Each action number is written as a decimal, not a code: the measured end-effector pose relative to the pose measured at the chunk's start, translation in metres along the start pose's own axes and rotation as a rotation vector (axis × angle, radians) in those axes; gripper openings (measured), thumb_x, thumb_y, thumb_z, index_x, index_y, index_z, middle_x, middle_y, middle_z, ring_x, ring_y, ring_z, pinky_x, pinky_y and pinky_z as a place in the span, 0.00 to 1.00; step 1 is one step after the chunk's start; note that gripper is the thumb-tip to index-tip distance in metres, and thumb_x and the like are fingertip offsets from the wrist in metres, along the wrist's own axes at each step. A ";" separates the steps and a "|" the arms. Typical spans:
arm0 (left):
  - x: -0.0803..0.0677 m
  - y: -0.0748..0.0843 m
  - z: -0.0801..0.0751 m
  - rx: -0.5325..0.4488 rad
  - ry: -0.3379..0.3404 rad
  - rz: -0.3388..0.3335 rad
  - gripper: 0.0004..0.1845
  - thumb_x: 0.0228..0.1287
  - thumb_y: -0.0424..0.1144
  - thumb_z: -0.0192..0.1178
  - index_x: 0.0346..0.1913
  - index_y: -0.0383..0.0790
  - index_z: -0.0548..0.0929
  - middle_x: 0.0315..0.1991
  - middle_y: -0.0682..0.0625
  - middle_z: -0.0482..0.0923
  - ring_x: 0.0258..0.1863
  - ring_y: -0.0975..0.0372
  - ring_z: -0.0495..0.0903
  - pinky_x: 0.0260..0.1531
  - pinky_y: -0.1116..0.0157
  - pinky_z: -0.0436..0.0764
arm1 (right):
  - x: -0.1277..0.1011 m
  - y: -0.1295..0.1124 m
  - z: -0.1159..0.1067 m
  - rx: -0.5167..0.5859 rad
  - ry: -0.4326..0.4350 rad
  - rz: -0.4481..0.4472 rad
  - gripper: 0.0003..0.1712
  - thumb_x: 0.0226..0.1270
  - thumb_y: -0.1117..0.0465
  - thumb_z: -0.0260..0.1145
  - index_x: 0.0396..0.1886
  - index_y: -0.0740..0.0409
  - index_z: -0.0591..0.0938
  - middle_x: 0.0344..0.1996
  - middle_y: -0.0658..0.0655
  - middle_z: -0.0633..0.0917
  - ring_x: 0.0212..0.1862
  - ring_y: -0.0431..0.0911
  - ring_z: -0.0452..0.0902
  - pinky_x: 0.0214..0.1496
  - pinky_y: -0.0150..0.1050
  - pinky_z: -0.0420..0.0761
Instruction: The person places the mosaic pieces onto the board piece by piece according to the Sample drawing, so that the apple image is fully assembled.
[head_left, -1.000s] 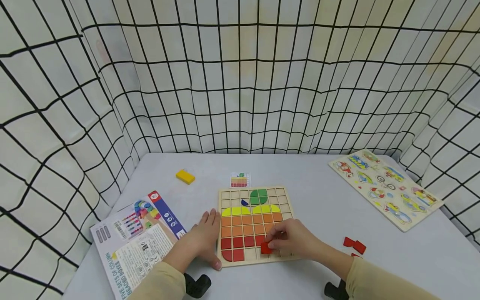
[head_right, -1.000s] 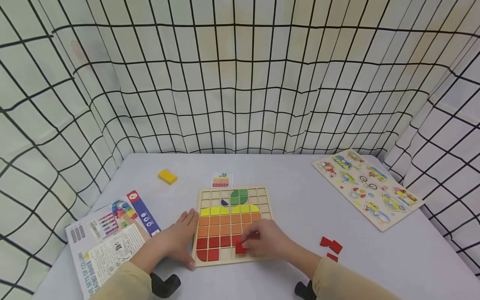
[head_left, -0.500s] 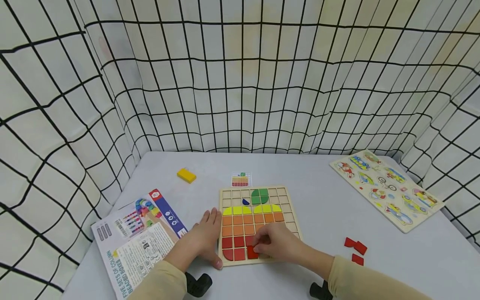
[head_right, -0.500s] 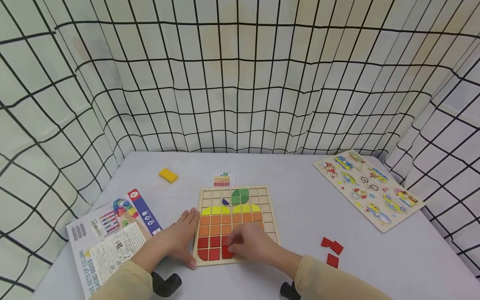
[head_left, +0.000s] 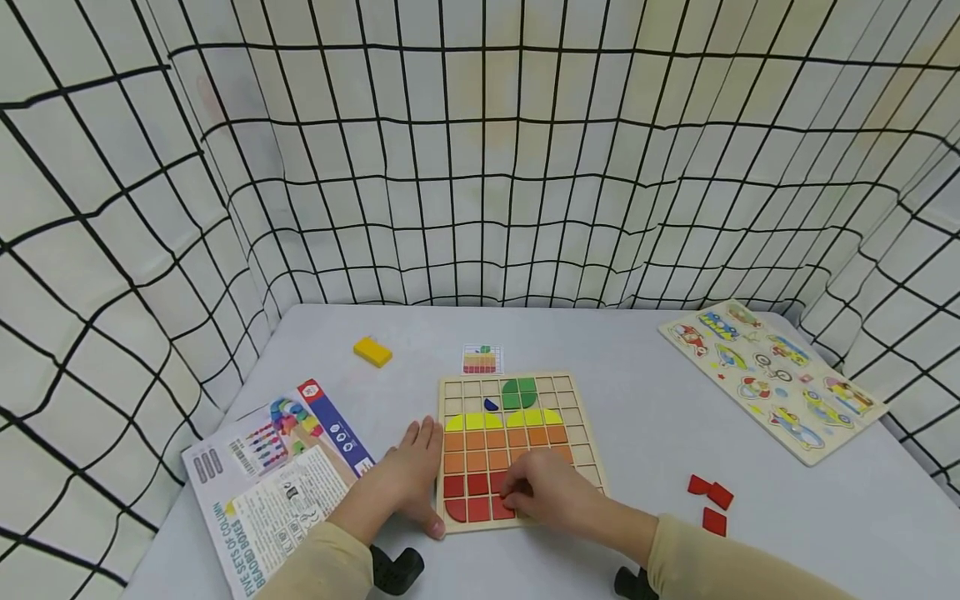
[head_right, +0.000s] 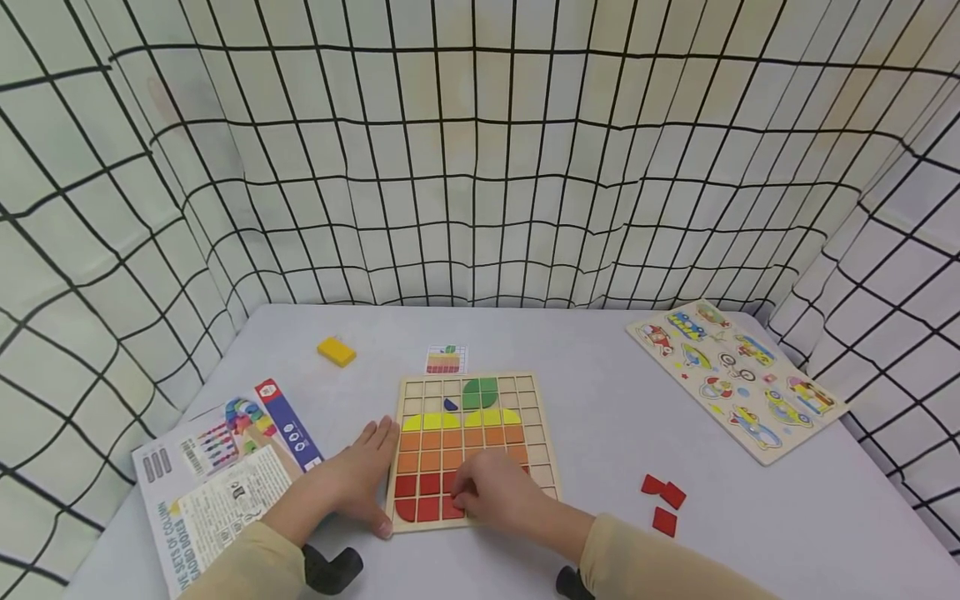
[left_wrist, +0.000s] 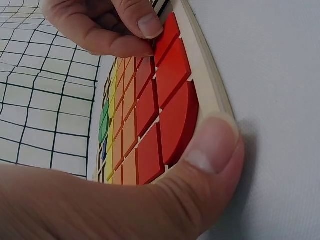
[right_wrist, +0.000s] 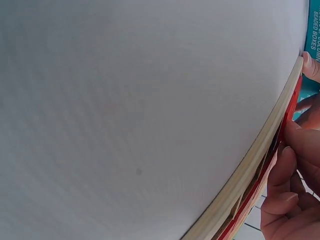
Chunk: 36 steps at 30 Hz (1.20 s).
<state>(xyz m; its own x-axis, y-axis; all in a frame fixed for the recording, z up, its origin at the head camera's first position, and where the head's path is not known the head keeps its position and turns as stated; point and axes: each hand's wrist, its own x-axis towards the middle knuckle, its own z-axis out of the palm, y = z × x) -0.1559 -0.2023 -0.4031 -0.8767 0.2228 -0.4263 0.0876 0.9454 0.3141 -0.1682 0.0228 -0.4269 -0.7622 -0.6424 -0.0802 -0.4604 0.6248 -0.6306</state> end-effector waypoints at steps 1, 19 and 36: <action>0.000 0.000 0.000 -0.001 -0.002 0.000 0.69 0.36 0.47 0.85 0.79 0.26 0.54 0.81 0.31 0.47 0.82 0.38 0.45 0.73 0.35 0.61 | 0.000 0.000 0.000 -0.001 0.001 -0.001 0.04 0.62 0.67 0.75 0.31 0.55 0.90 0.27 0.44 0.87 0.29 0.32 0.73 0.32 0.25 0.78; 0.000 -0.001 -0.001 0.020 0.005 0.003 0.69 0.36 0.48 0.85 0.78 0.25 0.54 0.81 0.30 0.47 0.81 0.37 0.45 0.72 0.35 0.62 | -0.076 0.084 -0.067 -0.009 0.241 0.240 0.03 0.65 0.66 0.72 0.37 0.54 0.88 0.32 0.46 0.87 0.32 0.35 0.76 0.33 0.29 0.78; 0.000 0.000 -0.001 0.022 0.007 0.014 0.69 0.36 0.49 0.86 0.78 0.24 0.54 0.81 0.29 0.48 0.81 0.36 0.46 0.71 0.34 0.63 | -0.161 0.145 -0.095 -0.099 0.133 0.498 0.10 0.59 0.55 0.78 0.39 0.51 0.88 0.31 0.44 0.83 0.31 0.33 0.71 0.34 0.28 0.76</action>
<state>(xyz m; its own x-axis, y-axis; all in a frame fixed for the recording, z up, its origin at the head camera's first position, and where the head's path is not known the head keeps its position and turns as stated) -0.1564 -0.2025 -0.4021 -0.8786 0.2344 -0.4161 0.1099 0.9471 0.3016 -0.1553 0.2591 -0.4321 -0.9478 -0.1989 -0.2491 -0.0634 0.8834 -0.4642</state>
